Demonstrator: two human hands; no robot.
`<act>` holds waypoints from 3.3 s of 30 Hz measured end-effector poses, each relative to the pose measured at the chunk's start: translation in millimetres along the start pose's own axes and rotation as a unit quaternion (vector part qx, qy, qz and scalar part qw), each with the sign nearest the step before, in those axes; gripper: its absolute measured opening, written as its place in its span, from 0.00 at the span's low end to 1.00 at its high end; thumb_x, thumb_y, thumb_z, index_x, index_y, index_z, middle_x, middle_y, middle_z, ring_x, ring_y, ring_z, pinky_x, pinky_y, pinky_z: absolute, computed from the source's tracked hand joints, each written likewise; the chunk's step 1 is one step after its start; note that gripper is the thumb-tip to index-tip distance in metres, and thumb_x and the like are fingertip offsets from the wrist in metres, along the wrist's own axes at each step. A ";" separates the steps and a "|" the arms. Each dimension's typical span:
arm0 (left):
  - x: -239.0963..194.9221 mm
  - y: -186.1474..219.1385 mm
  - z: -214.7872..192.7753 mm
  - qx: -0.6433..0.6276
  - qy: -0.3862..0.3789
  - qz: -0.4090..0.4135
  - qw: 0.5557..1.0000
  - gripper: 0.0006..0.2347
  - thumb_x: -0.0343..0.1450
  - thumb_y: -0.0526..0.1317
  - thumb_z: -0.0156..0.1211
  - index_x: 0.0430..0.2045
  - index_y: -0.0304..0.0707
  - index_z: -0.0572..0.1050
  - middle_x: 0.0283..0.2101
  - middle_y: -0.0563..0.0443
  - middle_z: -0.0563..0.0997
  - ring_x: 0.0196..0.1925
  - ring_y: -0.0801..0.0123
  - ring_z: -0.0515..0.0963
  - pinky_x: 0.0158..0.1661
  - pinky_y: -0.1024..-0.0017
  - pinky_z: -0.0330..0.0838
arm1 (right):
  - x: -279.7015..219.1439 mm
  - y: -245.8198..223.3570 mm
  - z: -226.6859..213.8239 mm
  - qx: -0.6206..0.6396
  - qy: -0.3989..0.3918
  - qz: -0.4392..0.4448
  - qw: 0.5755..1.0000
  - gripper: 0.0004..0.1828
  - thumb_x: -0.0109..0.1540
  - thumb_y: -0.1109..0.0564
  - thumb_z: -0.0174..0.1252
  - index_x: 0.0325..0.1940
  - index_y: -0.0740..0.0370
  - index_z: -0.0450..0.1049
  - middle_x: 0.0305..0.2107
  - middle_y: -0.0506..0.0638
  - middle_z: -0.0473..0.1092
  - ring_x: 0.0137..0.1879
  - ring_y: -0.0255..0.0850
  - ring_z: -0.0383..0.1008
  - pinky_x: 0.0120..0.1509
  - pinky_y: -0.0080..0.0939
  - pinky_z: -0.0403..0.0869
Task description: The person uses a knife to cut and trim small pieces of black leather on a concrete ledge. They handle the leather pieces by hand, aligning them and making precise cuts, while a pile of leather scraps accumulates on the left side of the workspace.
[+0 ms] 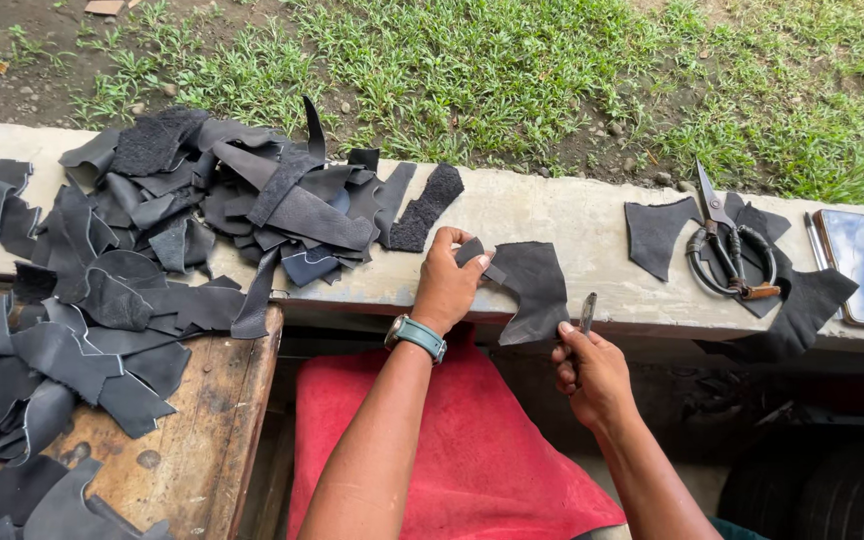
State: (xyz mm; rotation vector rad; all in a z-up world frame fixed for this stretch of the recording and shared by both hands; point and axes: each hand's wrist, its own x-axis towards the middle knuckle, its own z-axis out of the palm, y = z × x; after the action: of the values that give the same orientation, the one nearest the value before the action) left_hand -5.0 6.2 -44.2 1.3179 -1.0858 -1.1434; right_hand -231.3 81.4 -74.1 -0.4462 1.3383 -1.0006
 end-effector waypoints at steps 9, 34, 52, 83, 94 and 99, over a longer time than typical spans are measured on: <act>-0.7 -8.0 1.9 -0.019 0.010 0.023 1.000 0.11 0.69 0.29 0.62 0.42 0.31 0.68 0.39 0.42 0.83 0.39 0.70 0.84 0.36 0.74 0.79 | 1.5 -2.6 -3.1 0.005 -0.013 -0.001 1.000 0.08 0.65 0.51 0.58 0.36 0.56 0.70 0.19 0.46 0.67 0.17 0.32 0.58 0.21 0.34 0.55; 4.7 -11.3 7.2 -0.071 -0.016 0.000 0.997 0.12 0.69 0.29 0.63 0.43 0.28 0.68 0.38 0.44 0.81 0.34 0.71 0.82 0.36 0.73 0.81 | 32.7 -69.4 -0.8 -0.316 0.041 -0.158 0.935 0.15 0.64 0.47 0.60 0.33 0.62 0.78 0.16 0.43 0.62 0.25 0.29 0.57 0.28 0.37 0.60; 1.3 -7.6 5.6 -0.121 0.000 0.010 0.993 0.12 0.69 0.28 0.62 0.43 0.30 0.66 0.39 0.43 0.83 0.37 0.72 0.82 0.40 0.74 0.79 | 42.8 -69.1 -8.1 -0.367 0.027 -0.123 0.922 0.16 0.60 0.50 0.66 0.32 0.68 0.79 0.16 0.46 0.64 0.24 0.34 0.59 0.27 0.42 0.61; 2.4 -15.1 4.3 -0.108 0.017 0.016 0.994 0.17 0.66 0.27 0.68 0.46 0.30 0.68 0.42 0.45 0.82 0.42 0.72 0.81 0.47 0.74 0.77 | 42.2 -71.4 -7.1 -0.304 0.003 -0.121 0.945 0.14 0.59 0.52 0.68 0.30 0.67 0.77 0.17 0.42 0.64 0.24 0.30 0.57 0.26 0.37 0.57; 10.8 -11.7 7.4 -0.153 0.066 -0.033 0.985 0.17 0.62 0.25 0.68 0.43 0.28 0.69 0.38 0.41 0.83 0.38 0.68 0.83 0.42 0.72 0.80 | 51.7 -70.4 -18.9 -0.223 -0.048 -0.078 0.971 0.08 0.61 0.56 0.63 0.35 0.65 0.76 0.18 0.43 0.65 0.19 0.31 0.59 0.20 0.34 0.55; 11.5 -7.7 6.9 -0.139 0.059 -0.044 0.987 0.17 0.62 0.26 0.68 0.42 0.27 0.70 0.37 0.40 0.83 0.36 0.67 0.83 0.39 0.72 0.81 | 53.0 -69.4 -18.6 -0.224 -0.039 -0.077 0.971 0.07 0.61 0.57 0.63 0.35 0.65 0.76 0.17 0.44 0.65 0.19 0.31 0.59 0.20 0.34 0.55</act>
State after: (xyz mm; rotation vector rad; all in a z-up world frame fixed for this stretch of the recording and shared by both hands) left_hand -10.2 -5.7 -52.5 1.2044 -0.7568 -1.2177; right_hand -276.6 6.6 -56.1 -0.9341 1.4753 -0.7905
